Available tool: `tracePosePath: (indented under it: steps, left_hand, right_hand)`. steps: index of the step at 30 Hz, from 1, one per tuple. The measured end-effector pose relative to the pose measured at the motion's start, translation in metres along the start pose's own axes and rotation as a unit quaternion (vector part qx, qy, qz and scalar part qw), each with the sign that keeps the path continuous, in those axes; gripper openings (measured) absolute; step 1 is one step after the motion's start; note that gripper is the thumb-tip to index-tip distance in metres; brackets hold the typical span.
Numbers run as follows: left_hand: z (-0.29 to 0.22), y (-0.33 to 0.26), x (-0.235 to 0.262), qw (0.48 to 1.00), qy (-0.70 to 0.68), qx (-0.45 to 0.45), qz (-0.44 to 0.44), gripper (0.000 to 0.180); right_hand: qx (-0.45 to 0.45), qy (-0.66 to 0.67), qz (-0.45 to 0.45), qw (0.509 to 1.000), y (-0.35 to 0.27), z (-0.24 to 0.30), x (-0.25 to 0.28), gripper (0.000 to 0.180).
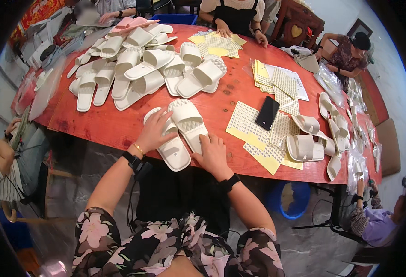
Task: Apply stickers to and assemble white foam slippers at a manufacturing table.
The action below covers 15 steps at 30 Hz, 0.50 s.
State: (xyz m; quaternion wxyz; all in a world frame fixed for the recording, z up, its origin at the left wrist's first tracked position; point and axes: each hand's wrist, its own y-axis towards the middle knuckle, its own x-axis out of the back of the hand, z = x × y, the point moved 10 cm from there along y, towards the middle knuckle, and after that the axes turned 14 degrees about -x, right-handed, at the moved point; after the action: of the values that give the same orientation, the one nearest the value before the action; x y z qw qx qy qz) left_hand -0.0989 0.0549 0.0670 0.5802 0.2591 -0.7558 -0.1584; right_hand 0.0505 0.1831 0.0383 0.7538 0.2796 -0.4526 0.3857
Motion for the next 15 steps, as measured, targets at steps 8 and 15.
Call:
tracePosePath:
  steps: [8, 15]
  left_hand:
    - [0.014, 0.025, -0.028, 0.997, -0.019, 0.058, 0.054, 0.071]
    - [0.013, 0.023, -0.032, 0.996, 0.007, 0.069, 0.054, 0.065]
  right_hand:
    - [0.043, -0.022, -0.058, 0.997, -0.012, 0.029, 0.013, 0.041]
    - [0.096, 0.203, 0.072, 0.972, -0.016, 0.068, -0.024, 0.015]
